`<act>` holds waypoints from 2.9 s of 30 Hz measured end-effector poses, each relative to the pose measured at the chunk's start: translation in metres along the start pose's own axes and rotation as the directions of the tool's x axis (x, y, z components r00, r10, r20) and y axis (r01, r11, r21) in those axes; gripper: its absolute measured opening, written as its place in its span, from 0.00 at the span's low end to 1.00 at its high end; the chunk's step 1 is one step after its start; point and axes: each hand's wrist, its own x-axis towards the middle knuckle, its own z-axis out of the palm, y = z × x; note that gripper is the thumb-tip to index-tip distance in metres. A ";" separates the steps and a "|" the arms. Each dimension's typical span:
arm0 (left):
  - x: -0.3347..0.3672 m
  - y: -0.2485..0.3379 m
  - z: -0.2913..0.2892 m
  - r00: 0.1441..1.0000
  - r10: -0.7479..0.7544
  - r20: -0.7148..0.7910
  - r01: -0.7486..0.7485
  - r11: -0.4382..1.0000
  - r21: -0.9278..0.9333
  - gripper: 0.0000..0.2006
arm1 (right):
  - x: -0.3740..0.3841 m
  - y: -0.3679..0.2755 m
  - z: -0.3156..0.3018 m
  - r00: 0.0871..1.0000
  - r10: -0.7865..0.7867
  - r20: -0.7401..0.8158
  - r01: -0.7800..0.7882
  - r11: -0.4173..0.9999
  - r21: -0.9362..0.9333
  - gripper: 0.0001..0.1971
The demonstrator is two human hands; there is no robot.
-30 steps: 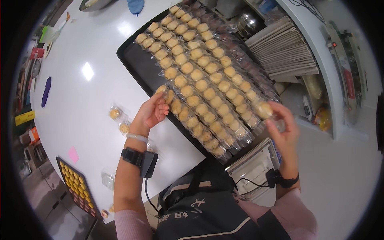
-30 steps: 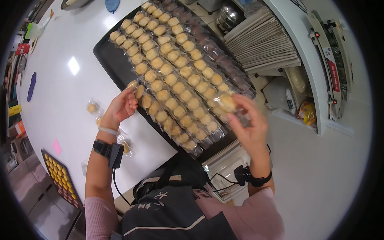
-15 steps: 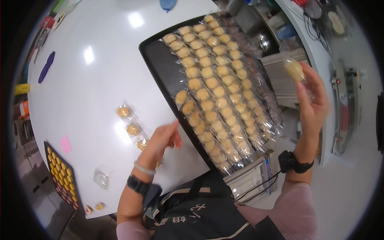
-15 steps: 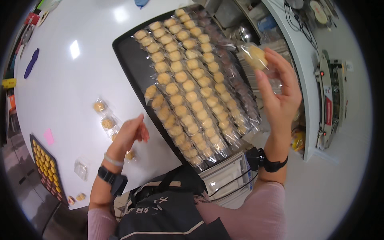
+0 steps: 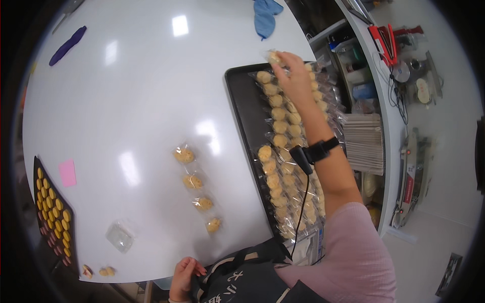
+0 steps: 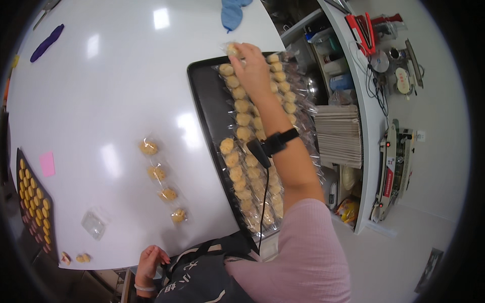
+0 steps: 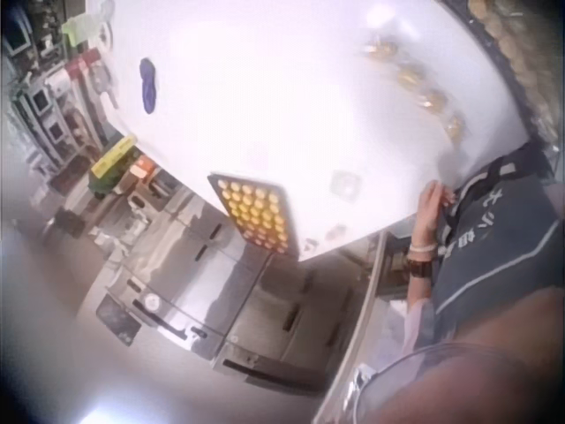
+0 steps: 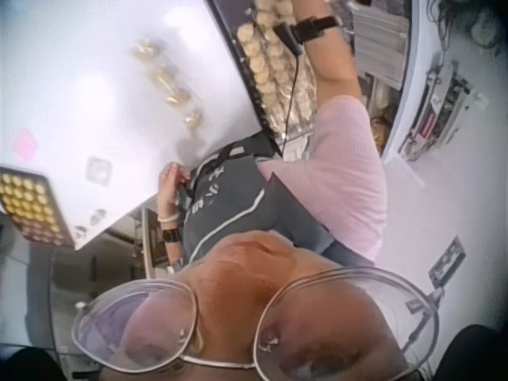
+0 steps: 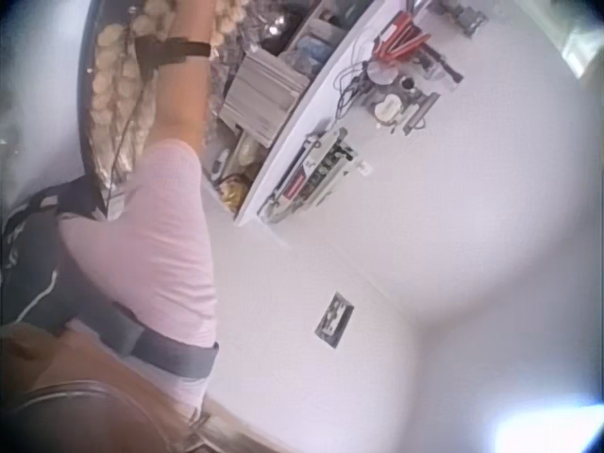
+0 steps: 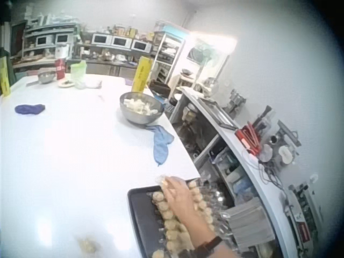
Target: The person places small pastries into individual clear plastic wrappers by hand and then arranges the wrapped pastries onto a black tray.
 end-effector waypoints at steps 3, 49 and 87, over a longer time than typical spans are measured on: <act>0.003 -0.016 -0.002 1.000 0.009 -0.016 -0.011 0.994 -0.105 0.13 | -0.001 0.015 0.043 0.997 0.031 0.064 -0.027 0.998 -0.065 0.16; 0.011 0.012 0.040 0.977 0.055 -0.205 -0.092 0.980 -0.178 0.08 | -0.085 -0.134 -0.082 0.778 0.288 0.559 -0.516 0.799 0.307 0.09; -0.123 -0.145 -0.497 -0.259 0.457 -0.851 -0.326 0.788 0.523 0.51 | -0.365 -0.561 0.114 0.342 -0.214 0.915 0.125 0.975 0.181 0.16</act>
